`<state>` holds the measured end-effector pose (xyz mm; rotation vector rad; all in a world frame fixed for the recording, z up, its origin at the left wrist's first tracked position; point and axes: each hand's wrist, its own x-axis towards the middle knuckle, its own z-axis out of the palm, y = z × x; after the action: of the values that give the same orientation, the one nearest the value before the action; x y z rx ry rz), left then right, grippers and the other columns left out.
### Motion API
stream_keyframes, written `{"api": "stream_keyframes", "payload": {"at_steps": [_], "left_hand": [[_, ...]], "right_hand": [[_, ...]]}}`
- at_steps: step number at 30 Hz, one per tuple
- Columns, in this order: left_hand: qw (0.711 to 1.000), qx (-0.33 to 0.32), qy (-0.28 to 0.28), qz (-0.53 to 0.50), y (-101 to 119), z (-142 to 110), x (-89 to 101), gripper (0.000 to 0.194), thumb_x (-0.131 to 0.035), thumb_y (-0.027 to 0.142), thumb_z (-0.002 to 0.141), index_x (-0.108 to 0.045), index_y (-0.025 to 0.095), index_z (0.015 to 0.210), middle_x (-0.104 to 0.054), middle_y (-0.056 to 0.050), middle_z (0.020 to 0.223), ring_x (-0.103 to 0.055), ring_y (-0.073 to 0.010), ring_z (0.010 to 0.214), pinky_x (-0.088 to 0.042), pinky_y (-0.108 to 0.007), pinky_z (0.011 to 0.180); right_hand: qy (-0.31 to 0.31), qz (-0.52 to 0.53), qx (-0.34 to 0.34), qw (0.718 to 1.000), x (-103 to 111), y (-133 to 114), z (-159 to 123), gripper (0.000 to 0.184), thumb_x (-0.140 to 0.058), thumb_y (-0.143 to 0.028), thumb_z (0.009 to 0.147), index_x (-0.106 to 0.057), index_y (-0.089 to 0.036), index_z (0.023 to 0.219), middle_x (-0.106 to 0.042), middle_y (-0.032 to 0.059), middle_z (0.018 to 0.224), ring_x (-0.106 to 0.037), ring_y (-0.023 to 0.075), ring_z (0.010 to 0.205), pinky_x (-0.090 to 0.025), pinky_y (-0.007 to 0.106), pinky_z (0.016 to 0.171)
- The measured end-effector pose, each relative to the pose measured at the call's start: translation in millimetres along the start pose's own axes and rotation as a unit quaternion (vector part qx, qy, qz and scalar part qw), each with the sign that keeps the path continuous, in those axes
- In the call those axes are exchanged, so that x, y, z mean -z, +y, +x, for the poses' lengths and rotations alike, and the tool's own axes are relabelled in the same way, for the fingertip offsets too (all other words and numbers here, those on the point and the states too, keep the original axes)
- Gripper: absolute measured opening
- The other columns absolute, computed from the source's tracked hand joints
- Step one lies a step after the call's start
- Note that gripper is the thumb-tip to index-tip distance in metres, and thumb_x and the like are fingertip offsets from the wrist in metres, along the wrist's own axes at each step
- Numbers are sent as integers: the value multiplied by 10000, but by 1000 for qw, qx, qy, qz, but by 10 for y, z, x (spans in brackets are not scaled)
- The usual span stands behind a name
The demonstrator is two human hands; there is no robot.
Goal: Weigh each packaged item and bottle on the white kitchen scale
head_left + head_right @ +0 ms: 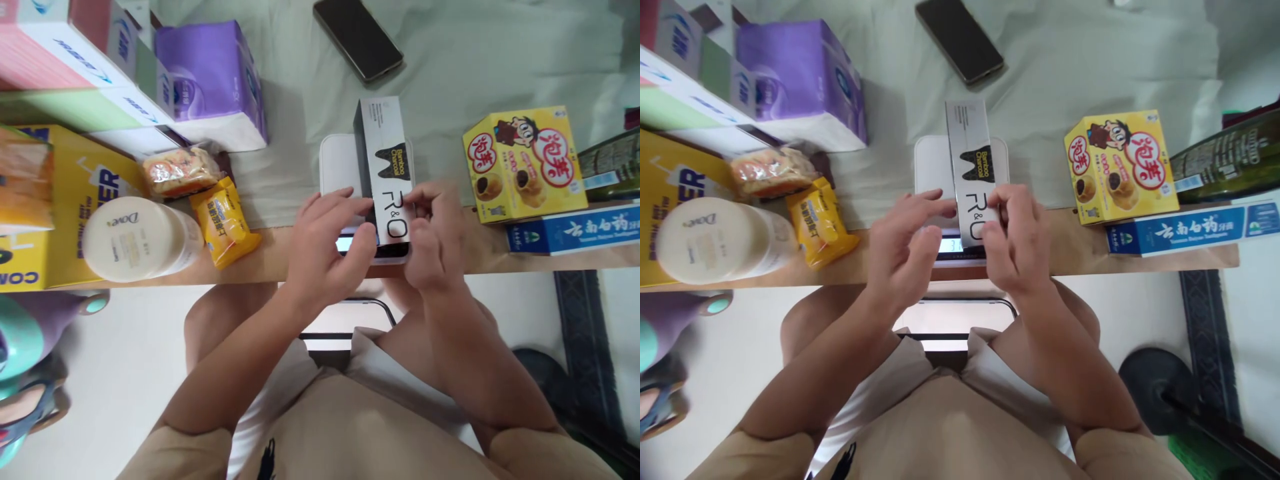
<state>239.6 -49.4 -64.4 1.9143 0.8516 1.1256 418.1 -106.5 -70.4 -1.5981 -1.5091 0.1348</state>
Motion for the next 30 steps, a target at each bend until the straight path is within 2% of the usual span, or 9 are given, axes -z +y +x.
{"api": "stream_keyframes", "payload": {"at_steps": [4,7,11,15,19,21,24,27,30], "left_hand": [[999,19,40,-14,-8,82,111,236,-579,433,1054,-762,301,1123,-810,-42,1057,-746,-252,1061,-588,-463,985],[998,32,58,-16,-30,126,173,244,-607,466,1048,-763,292,1116,-789,-26,1022,-729,-229,1002,-585,-445,967],[999,17,47,-14,-88,132,171,243,-615,482,1043,-761,293,1088,-779,-11,1016,-727,-222,989,-583,-424,931],[999,5,47,-9,-119,121,157,199,-626,436,1035,-758,291,1069,-769,-18,1028,-720,-232,997,-587,-435,916],[999,19,36,-19,-93,111,177,226,-612,415,1043,-776,298,939,-799,-19,1035,-754,-253,1067,-603,-486,1035],[999,28,32,-22,-71,96,179,256,-590,389,1053,-782,296,913,-811,-10,988,-768,-245,1081,-599,-473,1070],[999,37,34,-13,-61,67,160,237,-583,399,1053,-793,296,1018,-828,1,1039,-776,-233,1070,-610,-432,1018],[998,44,36,-21,-85,56,133,240,-600,433,1048,-757,316,1186,-833,15,1086,-774,-220,1038,-608,-422,1012],[999,20,29,-20,-99,75,119,251,-602,479,1051,-735,314,1185,-820,3,1074,-765,-216,1021,-608,-414,986]], "right_hand": [[103,29,-42,993,-41,159,-31,368,-319,-548,1002,-570,-279,1015,-502,22,829,-546,185,722,-448,363,656],[138,28,-47,989,-76,226,-15,366,-304,-558,984,-539,-277,969,-474,39,832,-553,200,717,-454,371,624],[141,-5,-55,988,-104,225,24,414,-246,-600,995,-504,-279,954,-434,32,816,-475,177,632,-414,352,566],[150,25,-48,987,-123,204,38,363,-288,-548,994,-518,-272,942,-451,32,825,-478,169,644,-404,345,565],[162,60,-42,984,-134,204,39,328,-332,-490,1001,-558,-257,950,-451,24,826,-447,153,624,-392,340,590],[167,86,-45,981,-137,199,45,309,-376,-485,991,-575,-256,932,-450,19,806,-439,148,609,-363,332,575],[175,93,-47,979,-140,184,59,332,-396,-527,970,-564,-251,894,-436,16,774,-431,144,592,-346,329,545],[163,68,-62,982,-135,169,68,347,-344,-527,974,-549,-256,903,-439,25,774,-457,161,612,-408,349,562],[165,85,-58,981,-120,157,67,317,-358,-487,977,-563,-260,896,-456,28,791,-467,161,619,-424,354,571]]}}
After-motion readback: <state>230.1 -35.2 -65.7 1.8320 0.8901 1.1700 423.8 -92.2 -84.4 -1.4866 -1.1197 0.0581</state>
